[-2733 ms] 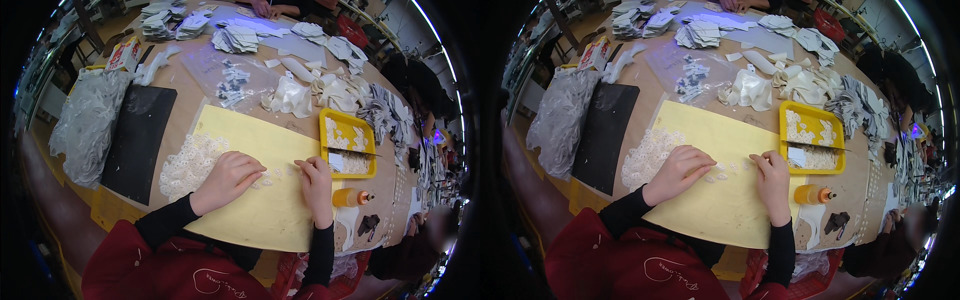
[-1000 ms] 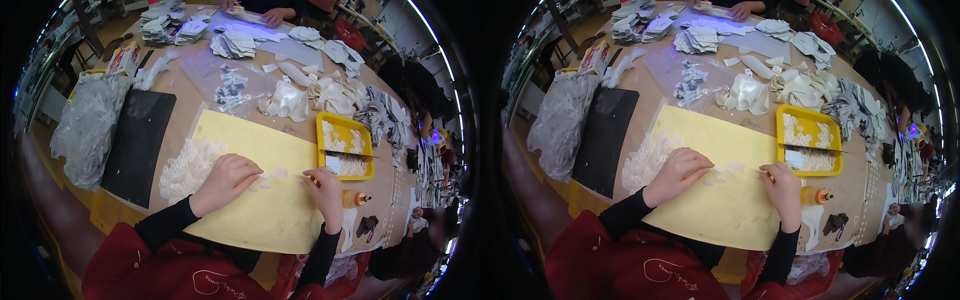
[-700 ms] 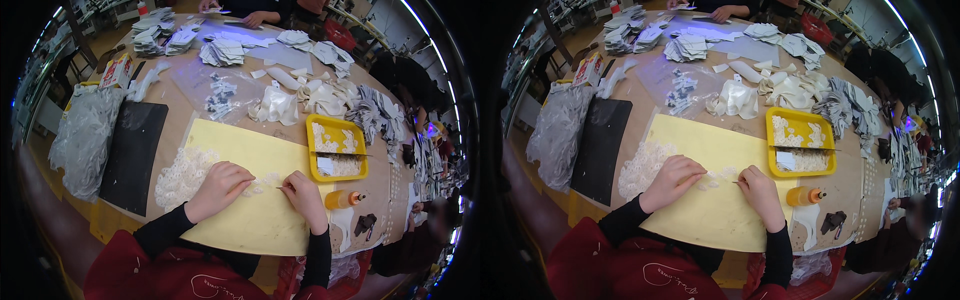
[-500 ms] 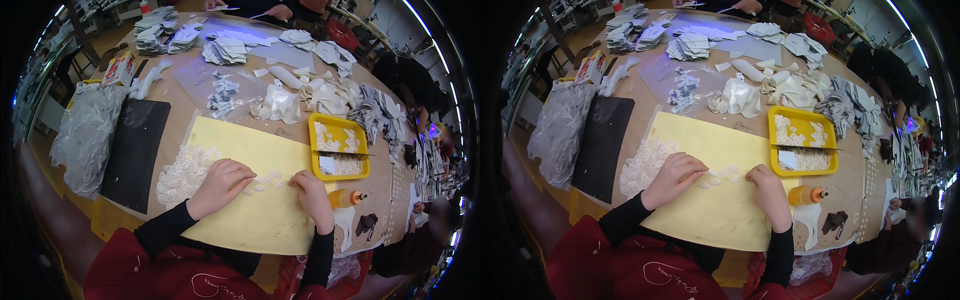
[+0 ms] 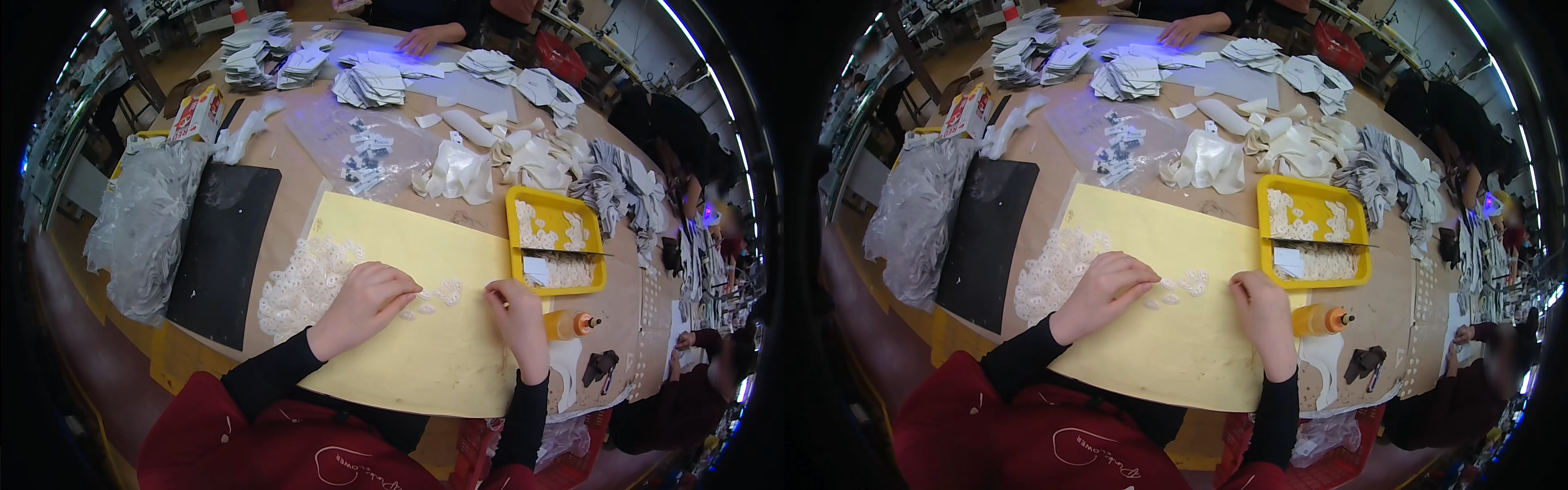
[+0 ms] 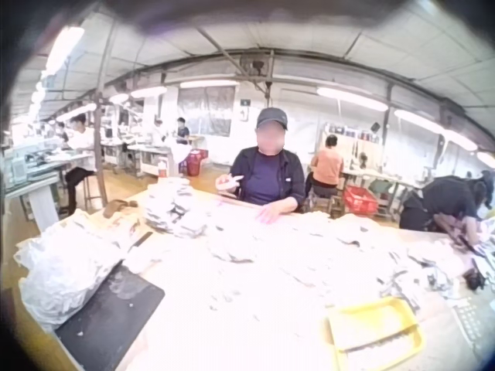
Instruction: The person repeatedly picks up small white decorative pieces from a yellow tray and places them onto a yellow board, arranging them in a pattern. They occasionally adjust the pieces and transfer some into a plastic bag. The workspace is cluttered with fabric scraps and other materials.
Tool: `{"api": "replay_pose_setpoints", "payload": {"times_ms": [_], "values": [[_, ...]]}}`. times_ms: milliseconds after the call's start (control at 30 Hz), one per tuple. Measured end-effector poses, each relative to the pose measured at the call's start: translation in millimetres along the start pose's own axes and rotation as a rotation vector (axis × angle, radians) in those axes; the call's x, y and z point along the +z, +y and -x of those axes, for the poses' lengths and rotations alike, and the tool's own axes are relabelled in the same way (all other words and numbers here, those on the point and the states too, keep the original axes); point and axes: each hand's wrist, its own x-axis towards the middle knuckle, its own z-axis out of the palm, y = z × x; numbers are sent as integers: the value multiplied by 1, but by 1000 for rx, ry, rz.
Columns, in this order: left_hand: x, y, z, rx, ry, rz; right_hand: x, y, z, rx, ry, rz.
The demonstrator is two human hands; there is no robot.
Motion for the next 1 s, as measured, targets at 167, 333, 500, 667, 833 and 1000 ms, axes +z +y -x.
{"api": "replay_pose_setpoints", "payload": {"times_ms": [167, 333, 500, 667, 833, 1000], "values": [[-1, 7, 0, 29, -7, 63, 11, 9, -3, 138, 66, 327], [-13, 25, -1, 305, -92, 378, 29, 7, -5, -49, 63, 146], [-29, 76, 24, 719, -530, 1081, 28, 5, -10, 17, 193, 57], [-19, 115, 64, 815, -612, 1342, 29, -5, -7, -88, -47, -109], [-10, 108, 89, 647, -537, 1423, 40, -16, -9, -228, 43, 8], [-10, 98, 113, 512, -453, 1467, 56, -25, -4, -249, -237, 162]]}}
